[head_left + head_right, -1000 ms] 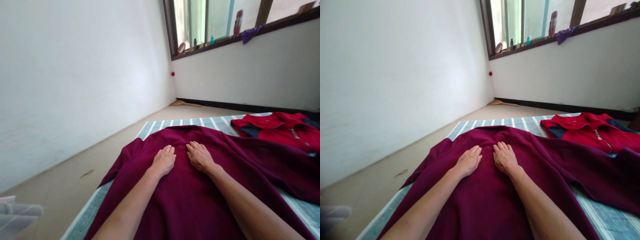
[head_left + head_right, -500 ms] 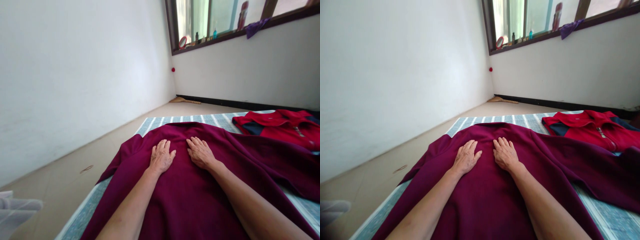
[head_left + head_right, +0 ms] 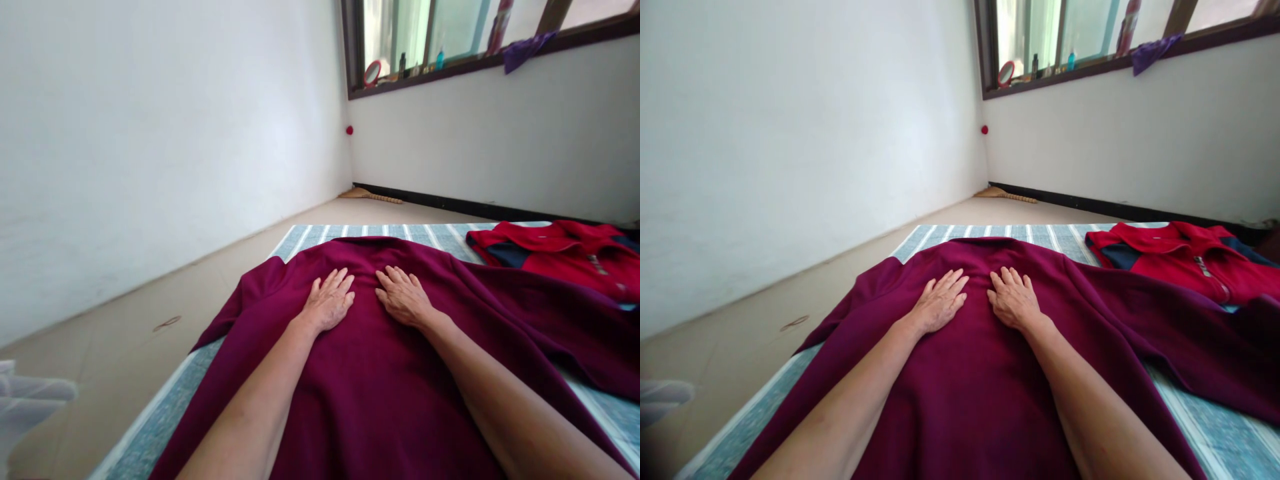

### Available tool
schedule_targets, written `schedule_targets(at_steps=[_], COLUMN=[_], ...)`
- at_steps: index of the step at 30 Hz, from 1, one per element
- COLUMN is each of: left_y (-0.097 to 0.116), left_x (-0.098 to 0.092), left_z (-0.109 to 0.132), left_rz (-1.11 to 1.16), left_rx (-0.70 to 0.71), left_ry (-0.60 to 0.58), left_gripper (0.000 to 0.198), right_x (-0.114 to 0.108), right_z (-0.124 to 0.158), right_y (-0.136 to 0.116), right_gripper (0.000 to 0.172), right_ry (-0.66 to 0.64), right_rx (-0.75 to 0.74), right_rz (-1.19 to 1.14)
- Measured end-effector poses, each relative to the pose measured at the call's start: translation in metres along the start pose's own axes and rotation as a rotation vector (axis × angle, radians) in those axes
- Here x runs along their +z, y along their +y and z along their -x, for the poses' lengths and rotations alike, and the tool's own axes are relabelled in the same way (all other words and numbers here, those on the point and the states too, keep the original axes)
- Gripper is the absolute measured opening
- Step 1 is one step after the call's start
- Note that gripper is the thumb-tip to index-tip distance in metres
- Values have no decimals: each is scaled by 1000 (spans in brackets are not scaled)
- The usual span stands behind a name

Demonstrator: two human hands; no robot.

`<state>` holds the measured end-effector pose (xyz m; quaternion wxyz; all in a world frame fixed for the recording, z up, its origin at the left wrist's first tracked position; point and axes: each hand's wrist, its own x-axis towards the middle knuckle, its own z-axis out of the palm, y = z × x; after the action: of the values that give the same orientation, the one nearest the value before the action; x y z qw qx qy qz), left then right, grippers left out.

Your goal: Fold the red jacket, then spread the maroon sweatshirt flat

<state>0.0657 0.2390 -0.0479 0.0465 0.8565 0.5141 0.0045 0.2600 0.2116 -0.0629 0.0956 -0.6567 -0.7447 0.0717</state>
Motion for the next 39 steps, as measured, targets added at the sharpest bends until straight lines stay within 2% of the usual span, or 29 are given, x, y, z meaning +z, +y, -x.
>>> schedule_targets(at_steps=[7, 10, 17, 23, 30, 35, 39], left_y=[-1, -1, -2, -4, -4, -5, -5], left_x=[0, 0, 0, -1, -1, 0, 2], left_z=[0, 0, -1, -1, 1, 2, 2], left_rz=[9, 16, 41, 77, 110, 117, 109], left_rx=[-5, -5, 0, -4, 6, 22, 36], left_ry=[1, 2, 2, 26, 67, 115, 194], left_gripper=[50, 50, 50, 49, 46, 43, 40], right_x=[-1, -1, -2, -5, -5, -4, -5], right_z=[-3, -3, -5, -4, -4, -5, -3], right_y=[14, 17, 18, 22, 35, 38, 31], right_gripper=[69, 70, 60, 52, 56, 55, 47], right_ry=[31, 51, 64, 186, 172, 161, 309], right_rx=[60, 57, 133, 223, 343, 341, 261], right_rz=[20, 27, 0, 23, 32, 24, 59])
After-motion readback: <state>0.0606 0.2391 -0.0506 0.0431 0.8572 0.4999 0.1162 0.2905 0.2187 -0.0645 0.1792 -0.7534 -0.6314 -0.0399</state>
